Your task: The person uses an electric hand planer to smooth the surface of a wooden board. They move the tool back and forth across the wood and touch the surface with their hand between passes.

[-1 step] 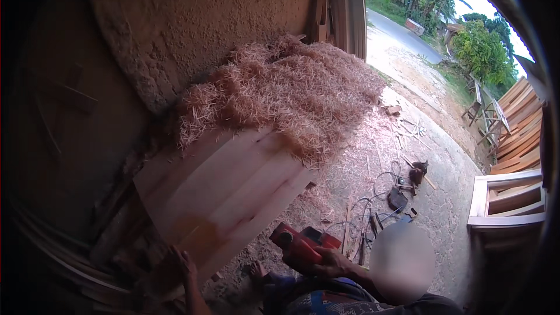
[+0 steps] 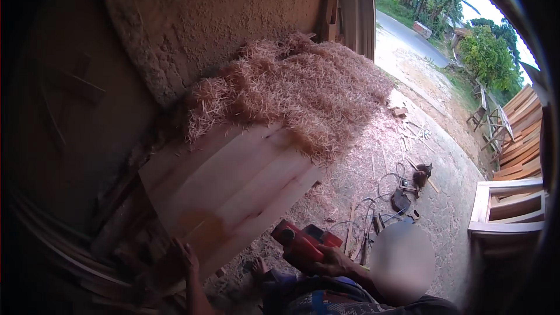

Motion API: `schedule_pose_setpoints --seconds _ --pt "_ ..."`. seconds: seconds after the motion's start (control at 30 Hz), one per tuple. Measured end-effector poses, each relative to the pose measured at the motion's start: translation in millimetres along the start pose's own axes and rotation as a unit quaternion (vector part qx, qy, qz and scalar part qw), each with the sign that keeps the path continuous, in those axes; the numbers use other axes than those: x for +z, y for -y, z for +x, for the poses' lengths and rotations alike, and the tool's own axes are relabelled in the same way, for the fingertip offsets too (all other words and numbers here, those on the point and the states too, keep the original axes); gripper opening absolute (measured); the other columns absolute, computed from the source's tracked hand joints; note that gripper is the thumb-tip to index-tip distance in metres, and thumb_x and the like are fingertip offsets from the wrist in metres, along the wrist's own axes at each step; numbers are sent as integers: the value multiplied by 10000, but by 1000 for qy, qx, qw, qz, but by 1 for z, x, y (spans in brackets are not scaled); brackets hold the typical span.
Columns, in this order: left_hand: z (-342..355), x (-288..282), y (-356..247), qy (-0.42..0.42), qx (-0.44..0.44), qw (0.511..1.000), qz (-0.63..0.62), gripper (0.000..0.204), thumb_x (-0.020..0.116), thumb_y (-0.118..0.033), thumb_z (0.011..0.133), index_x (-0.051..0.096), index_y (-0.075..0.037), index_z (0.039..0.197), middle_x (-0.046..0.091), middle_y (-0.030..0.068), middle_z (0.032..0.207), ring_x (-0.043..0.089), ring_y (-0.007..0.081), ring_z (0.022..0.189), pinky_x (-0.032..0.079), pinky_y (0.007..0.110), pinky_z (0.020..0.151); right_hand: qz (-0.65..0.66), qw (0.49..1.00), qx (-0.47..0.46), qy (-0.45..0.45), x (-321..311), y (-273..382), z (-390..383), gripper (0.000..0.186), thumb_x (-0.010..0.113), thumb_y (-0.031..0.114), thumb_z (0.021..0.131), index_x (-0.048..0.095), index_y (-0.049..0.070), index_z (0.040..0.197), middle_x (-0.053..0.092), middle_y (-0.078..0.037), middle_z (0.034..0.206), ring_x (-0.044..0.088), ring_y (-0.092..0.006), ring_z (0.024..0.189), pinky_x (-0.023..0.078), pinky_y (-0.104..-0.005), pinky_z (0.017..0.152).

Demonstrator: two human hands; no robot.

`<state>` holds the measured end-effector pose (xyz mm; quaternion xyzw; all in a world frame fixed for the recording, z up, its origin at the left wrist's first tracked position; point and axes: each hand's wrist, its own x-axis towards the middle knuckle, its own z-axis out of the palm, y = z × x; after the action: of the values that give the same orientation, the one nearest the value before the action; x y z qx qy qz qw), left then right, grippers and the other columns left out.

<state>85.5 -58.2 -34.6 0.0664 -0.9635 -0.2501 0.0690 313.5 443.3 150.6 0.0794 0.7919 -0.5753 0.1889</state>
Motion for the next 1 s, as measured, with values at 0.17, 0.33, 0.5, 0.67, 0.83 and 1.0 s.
schedule_pose_setpoints --seconds 0.17,0.33,0.5,0.67,0.83,1.0 --pt "33 11 -19 -18 -32 996 80 569 449 -428 1048 449 -41 1464 660 280 1152 643 467 1028 516 518 857 110 993 24 -40 70 58 46 627 697 447 911 585 -19 1316 729 -112 950 685 -147 850 548 -321 737" --pt "30 28 37 11 -25 992 127 584 371 -457 1068 479 -4 1420 656 242 1181 653 459 1001 528 501 829 74 996 21 -35 142 70 105 632 563 558 967 614 -17 1225 694 -102 834 662 -137 758 520 -327 649" --pt "52 -3 -23 186 -168 968 -7 540 354 -392 1090 398 -39 1496 568 228 1371 630 407 1128 531 449 917 30 997 43 -54 154 52 112 523 581 481 972 628 -3 1165 692 -135 807 687 -232 722 525 -381 666" --pt "77 35 41 0 -92 995 -41 477 381 -293 1083 486 7 1439 654 260 1034 642 343 778 538 432 718 1 998 38 -40 168 65 104 466 577 426 973 629 -6 1142 699 -132 807 699 -222 749 540 -376 682" --pt "65 24 21 101 -53 993 37 507 361 -317 1086 421 5 1473 528 274 1361 527 406 1242 450 431 1038 -33 997 40 -49 167 107 168 468 554 418 980 636 -3 1167 699 -148 808 702 -219 743 544 -391 668" --pt "56 47 33 10 71 993 92 472 294 -111 1060 364 50 1498 483 267 1441 520 346 1325 456 398 1075 -108 975 -171 -93 180 159 342 483 514 457 1028 647 7 913 581 -70 607 570 -160 521 446 -353 473"
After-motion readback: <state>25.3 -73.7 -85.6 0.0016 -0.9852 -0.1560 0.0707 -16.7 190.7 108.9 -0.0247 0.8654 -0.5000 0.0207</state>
